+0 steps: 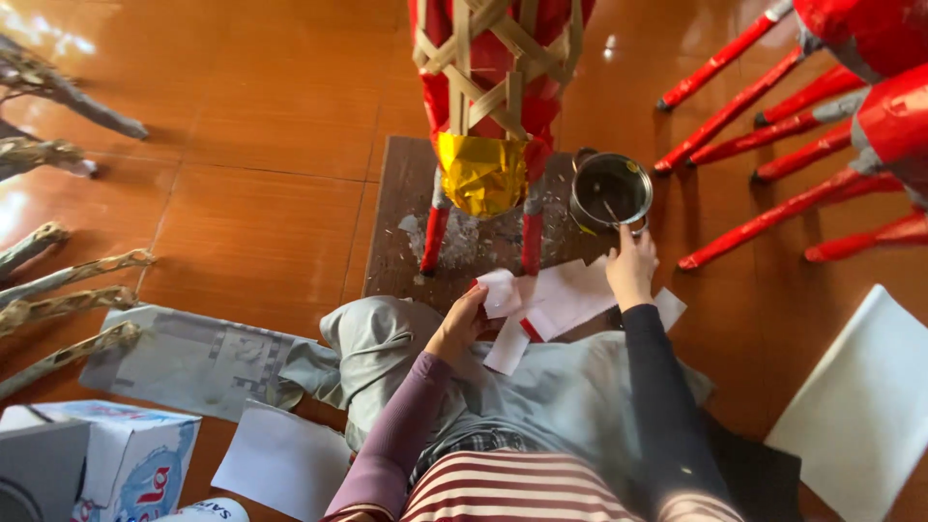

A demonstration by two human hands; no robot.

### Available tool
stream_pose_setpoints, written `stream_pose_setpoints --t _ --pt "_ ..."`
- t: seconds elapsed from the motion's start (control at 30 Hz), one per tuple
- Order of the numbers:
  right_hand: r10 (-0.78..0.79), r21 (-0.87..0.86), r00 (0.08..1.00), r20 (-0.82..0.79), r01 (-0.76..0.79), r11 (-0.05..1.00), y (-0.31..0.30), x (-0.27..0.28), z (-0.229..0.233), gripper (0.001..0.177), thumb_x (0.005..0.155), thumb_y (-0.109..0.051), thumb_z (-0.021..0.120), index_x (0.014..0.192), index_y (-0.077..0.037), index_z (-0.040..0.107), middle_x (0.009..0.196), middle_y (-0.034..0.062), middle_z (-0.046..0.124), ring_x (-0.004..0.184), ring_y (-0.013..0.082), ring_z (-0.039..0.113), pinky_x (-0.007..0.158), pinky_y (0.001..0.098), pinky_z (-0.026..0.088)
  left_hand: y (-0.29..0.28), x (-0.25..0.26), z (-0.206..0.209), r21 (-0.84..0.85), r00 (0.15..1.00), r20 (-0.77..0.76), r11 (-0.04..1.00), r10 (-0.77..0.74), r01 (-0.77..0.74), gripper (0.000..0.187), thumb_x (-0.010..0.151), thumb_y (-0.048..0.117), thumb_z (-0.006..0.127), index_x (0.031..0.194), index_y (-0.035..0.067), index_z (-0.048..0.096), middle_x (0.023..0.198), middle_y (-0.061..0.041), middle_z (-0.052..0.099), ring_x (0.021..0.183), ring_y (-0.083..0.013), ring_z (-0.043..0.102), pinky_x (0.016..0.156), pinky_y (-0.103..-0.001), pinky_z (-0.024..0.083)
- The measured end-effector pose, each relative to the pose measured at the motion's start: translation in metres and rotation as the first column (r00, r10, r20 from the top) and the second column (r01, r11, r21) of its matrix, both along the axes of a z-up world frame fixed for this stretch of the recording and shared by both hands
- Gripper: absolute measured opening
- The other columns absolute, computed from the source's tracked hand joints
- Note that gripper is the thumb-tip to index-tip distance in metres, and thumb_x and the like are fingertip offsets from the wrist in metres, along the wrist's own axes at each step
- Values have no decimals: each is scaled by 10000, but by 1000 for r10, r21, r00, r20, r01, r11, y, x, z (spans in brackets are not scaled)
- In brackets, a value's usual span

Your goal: Applying red paper strips to a bamboo lantern frame using glue.

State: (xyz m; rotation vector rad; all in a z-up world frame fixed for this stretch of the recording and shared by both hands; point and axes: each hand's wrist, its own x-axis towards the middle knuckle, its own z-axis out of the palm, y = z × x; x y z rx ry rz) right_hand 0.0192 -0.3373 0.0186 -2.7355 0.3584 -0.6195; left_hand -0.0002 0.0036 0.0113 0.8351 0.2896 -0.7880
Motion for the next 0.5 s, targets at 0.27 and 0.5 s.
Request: stream_pose_setpoints --t 0.27,0.5 --pt "743 -157 606 283 -735 660 151 -51 135 331 777 -170 797 1084 -62 740 1283 127 639 1168 307 595 1046 435 415 6 26 -34 -442 969 -247 887 20 -131 341 1107 314 468 1230 8 553 994 -112 653 736 -175 580 528 -229 434" --pt "737 -145 643 206 -725 673 157 -48 168 175 870 -78 775 1032 -43 721 1195 61 663 1169 225 595 1066 402 410 17 10 20 -473 976 -190 881 -108 6 446 1040 427 480 1102 2 601 842 -105 660 637 -157 567 437 -200 409"
